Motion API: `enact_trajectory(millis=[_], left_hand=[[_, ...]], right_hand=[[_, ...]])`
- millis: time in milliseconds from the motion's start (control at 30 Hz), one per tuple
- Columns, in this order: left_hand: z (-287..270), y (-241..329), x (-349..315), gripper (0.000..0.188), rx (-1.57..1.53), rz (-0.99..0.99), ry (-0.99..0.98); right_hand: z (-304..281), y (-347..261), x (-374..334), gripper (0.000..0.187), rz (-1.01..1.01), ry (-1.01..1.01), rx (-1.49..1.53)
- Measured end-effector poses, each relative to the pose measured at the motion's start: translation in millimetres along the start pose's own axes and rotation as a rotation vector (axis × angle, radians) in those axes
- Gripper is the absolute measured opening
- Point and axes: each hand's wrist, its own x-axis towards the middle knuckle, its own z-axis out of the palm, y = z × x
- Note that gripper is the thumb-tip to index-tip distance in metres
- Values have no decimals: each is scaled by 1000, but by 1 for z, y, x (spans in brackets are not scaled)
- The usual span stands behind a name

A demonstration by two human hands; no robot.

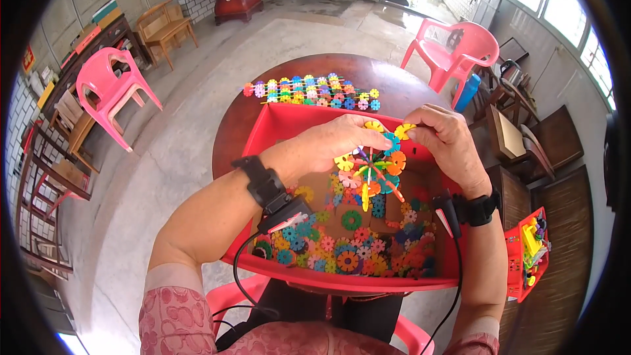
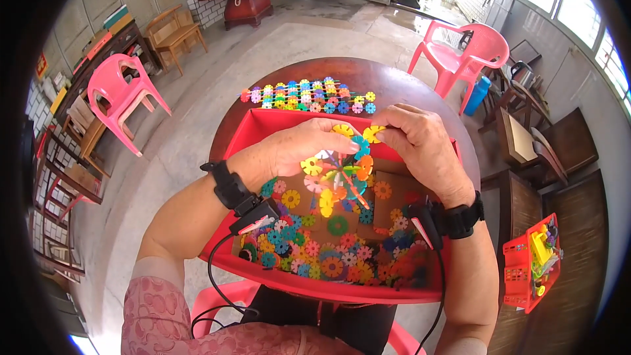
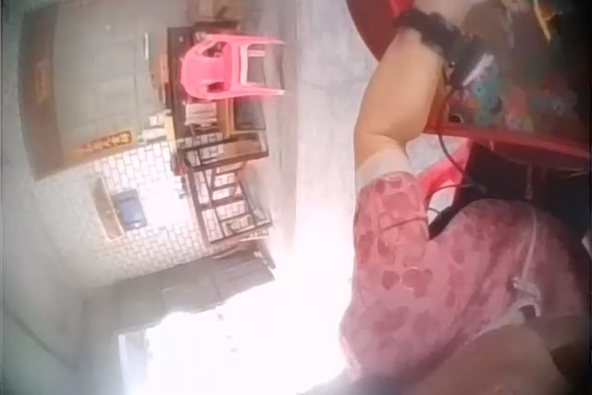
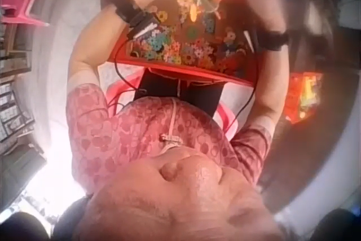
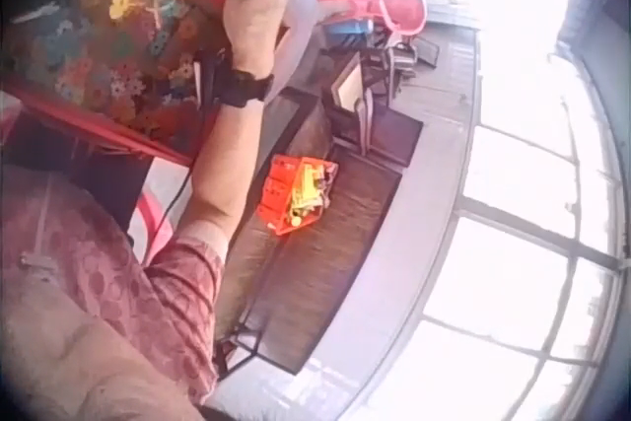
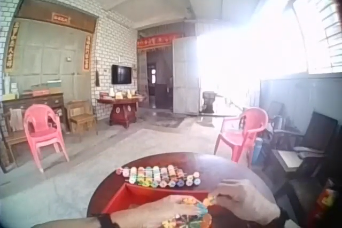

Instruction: The person assembles colorful snowflake-shaped interlocking blocks by hand, picking them from a box and connecting them to form a spherical structure.

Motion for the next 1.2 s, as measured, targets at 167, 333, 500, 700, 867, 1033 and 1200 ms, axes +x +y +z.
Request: enact_trajectory(millis=[167,333,500,700,867,1033,1200], left_hand=[[-6,-10,8,14,106,132,32],[-9,-8,8,12,198,150,-14],[-5,-6,3,18,219,84,20],[-11,-6,3,26,442,145,-14],[-17,-11,5,16,437,80,-11],[-11,-11,5,17,432,99,-51],[-2,-8,1,20,385,51,2]], right_hand=[[2,-2,-1,14,35,-24,7],[4,-1,-1,14,25,-45,24],[5,-1,0,14,-8,-76,27],[4,-4,0,14,-24,-119,-12],[9,0,0,12,6,-142,114],[10,-2,-1,10,23,-183,136],[9,-1,0,11,5,-161,57]])
